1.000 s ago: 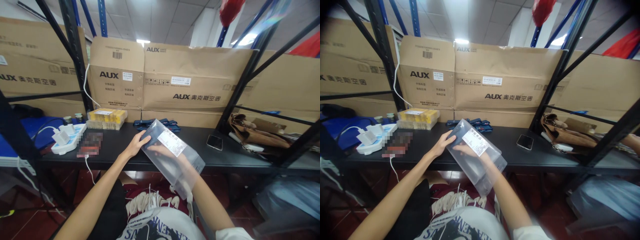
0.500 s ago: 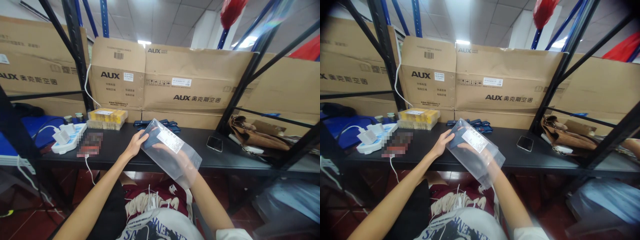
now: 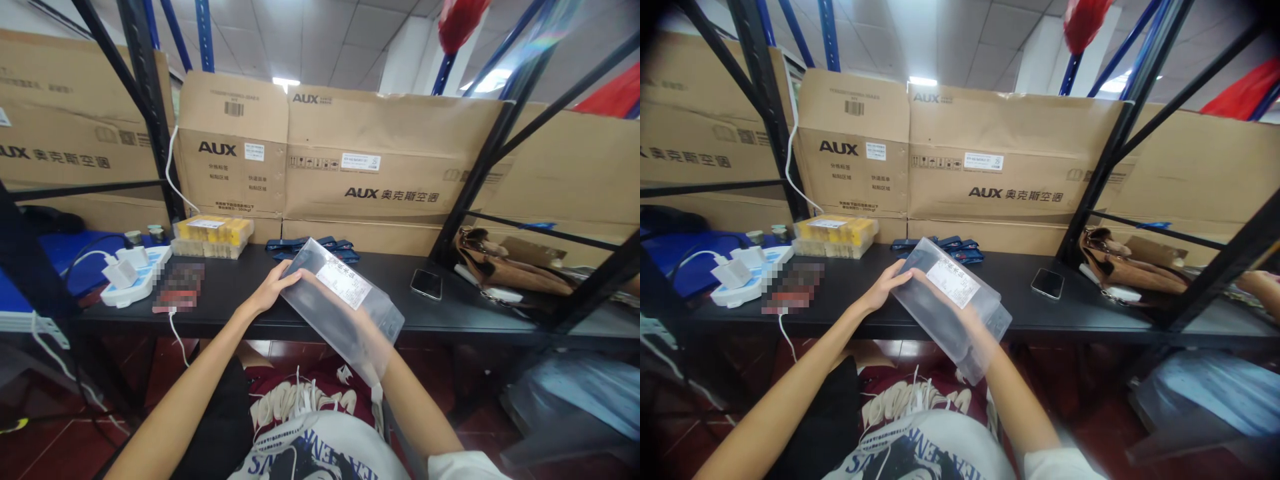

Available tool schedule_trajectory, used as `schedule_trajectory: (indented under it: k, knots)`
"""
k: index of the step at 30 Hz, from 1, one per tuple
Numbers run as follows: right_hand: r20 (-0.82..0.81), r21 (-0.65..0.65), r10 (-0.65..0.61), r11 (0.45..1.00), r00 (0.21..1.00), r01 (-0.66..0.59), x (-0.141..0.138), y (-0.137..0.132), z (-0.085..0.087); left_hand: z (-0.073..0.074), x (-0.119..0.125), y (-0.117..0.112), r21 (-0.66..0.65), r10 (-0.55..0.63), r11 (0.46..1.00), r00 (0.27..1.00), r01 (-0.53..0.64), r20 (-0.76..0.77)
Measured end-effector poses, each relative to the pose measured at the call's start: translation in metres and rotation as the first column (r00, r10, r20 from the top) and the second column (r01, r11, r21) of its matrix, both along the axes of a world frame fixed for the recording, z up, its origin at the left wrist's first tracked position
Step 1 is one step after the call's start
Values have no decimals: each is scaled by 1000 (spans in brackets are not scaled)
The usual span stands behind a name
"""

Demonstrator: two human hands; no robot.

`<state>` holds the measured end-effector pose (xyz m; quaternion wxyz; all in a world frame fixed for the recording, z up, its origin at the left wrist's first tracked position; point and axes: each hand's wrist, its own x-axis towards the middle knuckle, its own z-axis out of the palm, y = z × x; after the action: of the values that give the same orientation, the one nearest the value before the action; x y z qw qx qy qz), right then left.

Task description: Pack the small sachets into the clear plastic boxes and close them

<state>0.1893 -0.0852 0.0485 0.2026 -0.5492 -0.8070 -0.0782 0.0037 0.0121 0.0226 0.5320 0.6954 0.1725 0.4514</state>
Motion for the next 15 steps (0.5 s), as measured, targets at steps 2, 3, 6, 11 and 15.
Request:
schedule_trajectory:
  k: [2,3,6,11,15]
  knots:
    - [-201,-28,2,1000,980,-8,1,6,1,2,1,0,-58,7,998,1000,-7,-2]
    - [-311,-43,9,999,950,-24,1,8,2,3,1,0,-89,16,996,1000,-16,-4]
    - [-670,-95,55,983,740,-158,3,11,5,8,-2,1,-160,50,986,999,-49,5]
    - [-863,-171,21,927,504,-332,13,0,19,13,-5,0,-228,99,969,995,-89,33]
    - [-838,-282,-67,902,542,-326,22,-13,31,14,-3,-2,-286,135,952,989,-111,65]
